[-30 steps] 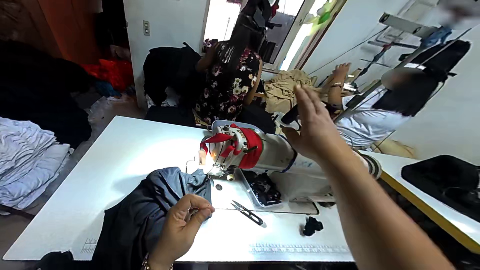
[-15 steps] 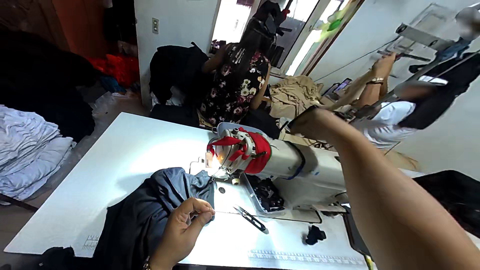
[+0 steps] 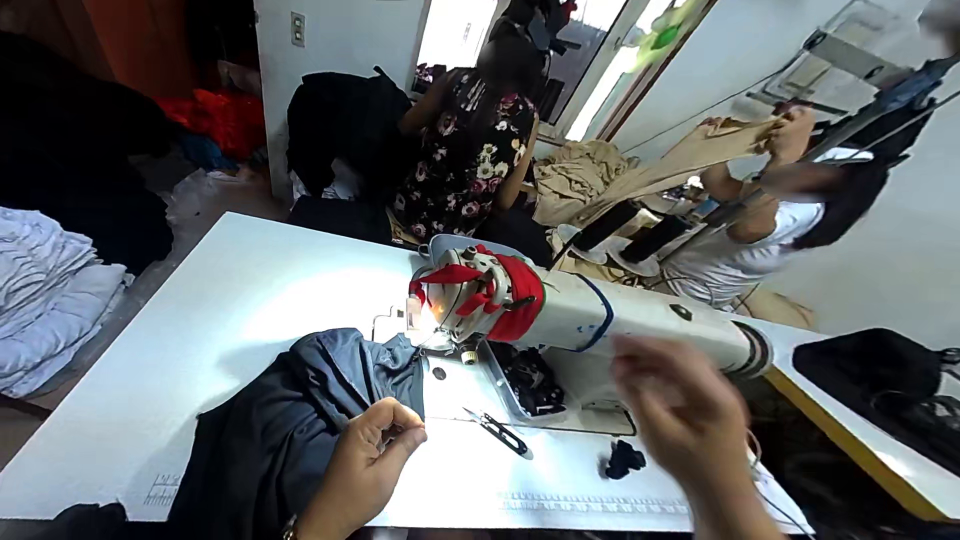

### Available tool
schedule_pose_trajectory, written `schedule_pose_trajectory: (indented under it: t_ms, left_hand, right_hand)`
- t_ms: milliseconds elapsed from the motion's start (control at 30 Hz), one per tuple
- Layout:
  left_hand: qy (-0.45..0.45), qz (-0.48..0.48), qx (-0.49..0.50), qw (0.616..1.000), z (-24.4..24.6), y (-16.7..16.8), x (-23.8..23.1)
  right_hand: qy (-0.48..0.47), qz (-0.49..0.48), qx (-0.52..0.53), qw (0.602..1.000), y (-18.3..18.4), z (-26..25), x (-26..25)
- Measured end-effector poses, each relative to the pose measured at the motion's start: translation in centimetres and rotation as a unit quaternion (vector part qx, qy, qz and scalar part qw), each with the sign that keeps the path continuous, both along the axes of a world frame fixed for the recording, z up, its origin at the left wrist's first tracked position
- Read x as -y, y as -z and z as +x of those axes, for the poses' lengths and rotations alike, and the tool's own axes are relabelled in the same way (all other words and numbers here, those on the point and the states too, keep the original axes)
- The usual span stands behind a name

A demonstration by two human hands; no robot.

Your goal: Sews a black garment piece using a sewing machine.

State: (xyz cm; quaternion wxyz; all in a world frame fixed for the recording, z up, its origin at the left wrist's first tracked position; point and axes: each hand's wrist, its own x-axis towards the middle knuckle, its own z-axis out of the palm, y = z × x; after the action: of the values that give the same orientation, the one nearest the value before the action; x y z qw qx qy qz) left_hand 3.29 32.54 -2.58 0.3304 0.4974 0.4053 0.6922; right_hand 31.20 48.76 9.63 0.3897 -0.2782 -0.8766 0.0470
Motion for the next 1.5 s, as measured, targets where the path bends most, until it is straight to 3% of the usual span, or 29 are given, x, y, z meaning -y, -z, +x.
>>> schedule_pose_trajectory:
  t_ms: [100, 167, 233, 300, 400, 467, 533, 767, 867, 933, 1000, 1200, 1500]
  left_hand:
    - [0.017, -0.06, -0.02, 0.998, 0.6, 0.4, 1.2]
    - [0.038, -0.109, -0.023, 0.993, 0.9, 0.7, 2.7]
    - [0.055, -0.16, -0.022, 0.985, 1.3, 0.7, 4.4]
    - [0.069, -0.213, -0.03, 0.974, 1.7, 0.7, 6.3]
    - [0.097, -0.293, -0.036, 0.95, 2.3, 0.8, 9.0]
    - [0.102, -0.316, -0.042, 0.942, 2.6, 1.1, 10.2]
    - [0.09, -0.324, -0.05, 0.941, 2.7, 1.5, 10.8]
    - [-0.006, -0.235, -0.01, 0.972, 3.4, 1.7, 9.4]
    - [-0.03, -0.208, -0.006, 0.978, 3.8, 2.1, 8.5]
    - [-0.015, -0.201, -0.012, 0.979, 4.1, 2.5, 8.3]
    - [0.012, -0.194, -0.022, 0.981, 4.5, 2.8, 8.1]
    - [0.03, -0.191, -0.047, 0.98, 5.7, 3.4, 7.5]
    - [0.011, -0.202, -0.042, 0.978, 5.3, 3.0, 7.7]
  right_hand:
    - [-0.08, -0.115, -0.022, 0.99, 5.3, -3.5, 3.7]
    - [-0.13, -0.239, -0.076, 0.959, 7.7, -6.3, 5.9]
    - [-0.181, -0.38, -0.178, 0.89, 8.8, -9.1, 7.5]
    - [-0.217, -0.496, -0.299, 0.786, 8.8, -11.5, 8.7]
    - [-0.215, -0.59, -0.419, 0.656, 8.4, -13.8, 9.3]
    - [-0.181, -0.632, -0.454, 0.602, 8.5, -15.1, 9.2]
    - [-0.154, -0.662, -0.454, 0.576, 8.6, -16.2, 8.7]
    - [-0.094, -0.672, -0.468, 0.567, 8.5, -19.8, 5.6]
    - [-0.073, -0.629, -0.474, 0.611, 9.2, -18.6, 5.0]
    - [-0.037, -0.602, -0.435, 0.668, 10.0, -17.0, 5.1]
    - [-0.013, -0.592, -0.413, 0.692, 11.0, -15.6, 4.9]
    - [0.012, -0.647, -0.429, 0.63, 11.9, -16.9, 3.0]
    - [0.051, -0.661, -0.348, 0.662, 12.0, -19.3, 1.2]
